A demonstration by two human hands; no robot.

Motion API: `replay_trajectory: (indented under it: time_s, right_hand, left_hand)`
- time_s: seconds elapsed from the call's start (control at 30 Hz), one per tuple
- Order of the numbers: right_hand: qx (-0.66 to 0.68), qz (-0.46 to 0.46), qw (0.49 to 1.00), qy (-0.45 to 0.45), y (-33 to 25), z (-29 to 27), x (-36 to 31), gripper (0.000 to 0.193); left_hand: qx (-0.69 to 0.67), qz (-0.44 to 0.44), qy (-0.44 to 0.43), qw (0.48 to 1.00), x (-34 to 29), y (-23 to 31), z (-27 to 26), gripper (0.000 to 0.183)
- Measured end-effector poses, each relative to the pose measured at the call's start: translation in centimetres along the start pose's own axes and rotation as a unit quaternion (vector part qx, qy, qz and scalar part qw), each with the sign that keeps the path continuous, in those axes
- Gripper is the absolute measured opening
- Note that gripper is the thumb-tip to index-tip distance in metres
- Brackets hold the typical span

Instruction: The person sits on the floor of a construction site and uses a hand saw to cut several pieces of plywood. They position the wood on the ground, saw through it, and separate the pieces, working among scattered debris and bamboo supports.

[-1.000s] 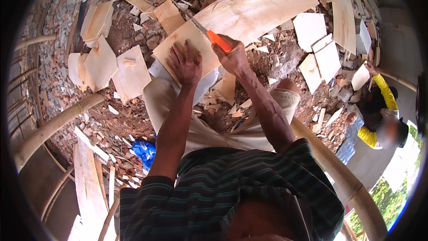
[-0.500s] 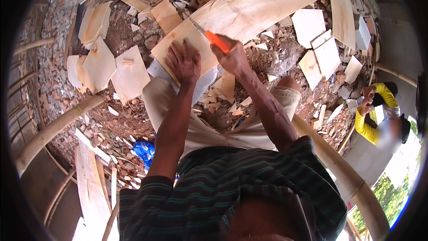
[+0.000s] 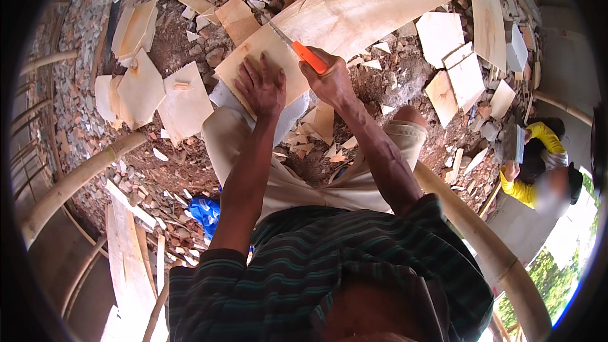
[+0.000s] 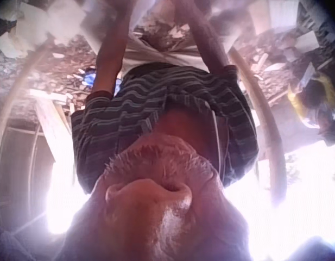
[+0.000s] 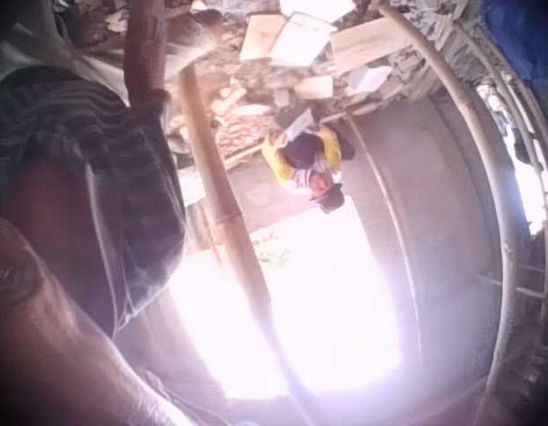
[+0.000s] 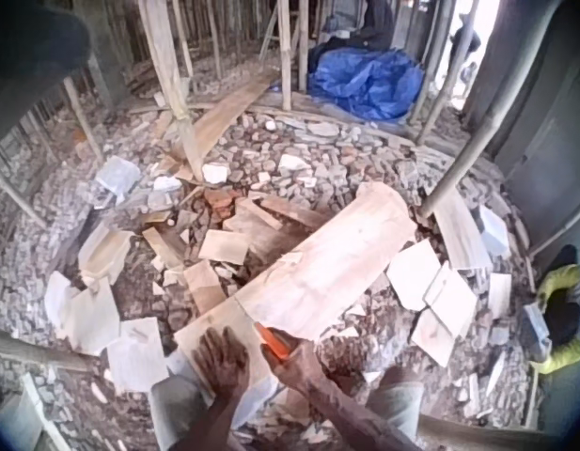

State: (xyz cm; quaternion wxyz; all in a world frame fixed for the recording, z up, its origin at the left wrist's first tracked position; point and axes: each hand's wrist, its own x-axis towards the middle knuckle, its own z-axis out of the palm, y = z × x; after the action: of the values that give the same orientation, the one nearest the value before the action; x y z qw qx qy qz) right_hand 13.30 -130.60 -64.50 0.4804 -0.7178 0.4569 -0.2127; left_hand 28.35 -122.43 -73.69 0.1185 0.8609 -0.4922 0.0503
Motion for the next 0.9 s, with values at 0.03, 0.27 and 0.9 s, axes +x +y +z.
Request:
replay_trajectory:
  time_s: [0.03,0.27,0.9]
  right_hand:
    - [-0.001,-0.026,1.0,0.008,0.0,-0.3,-0.5,0.035]
    - [0.006,0.004,0.999,0.033,-1.8,-7.7,-14.4,0.038]
    - [-0.004,0.004,1.0,0.009,-1.7,-2.8,-4.2,0.035]
  left_hand:
    - [0.0,0.013,0.013,1.0,0.0,0.0,0.0,0.06]
    - [-0.002,0.003,0.007,1.0,-0.3,-0.8,1.3,0.061]
    - [-0.021,0.005,0.011,1.0,-0.4,-0.6,1.4,0.061]
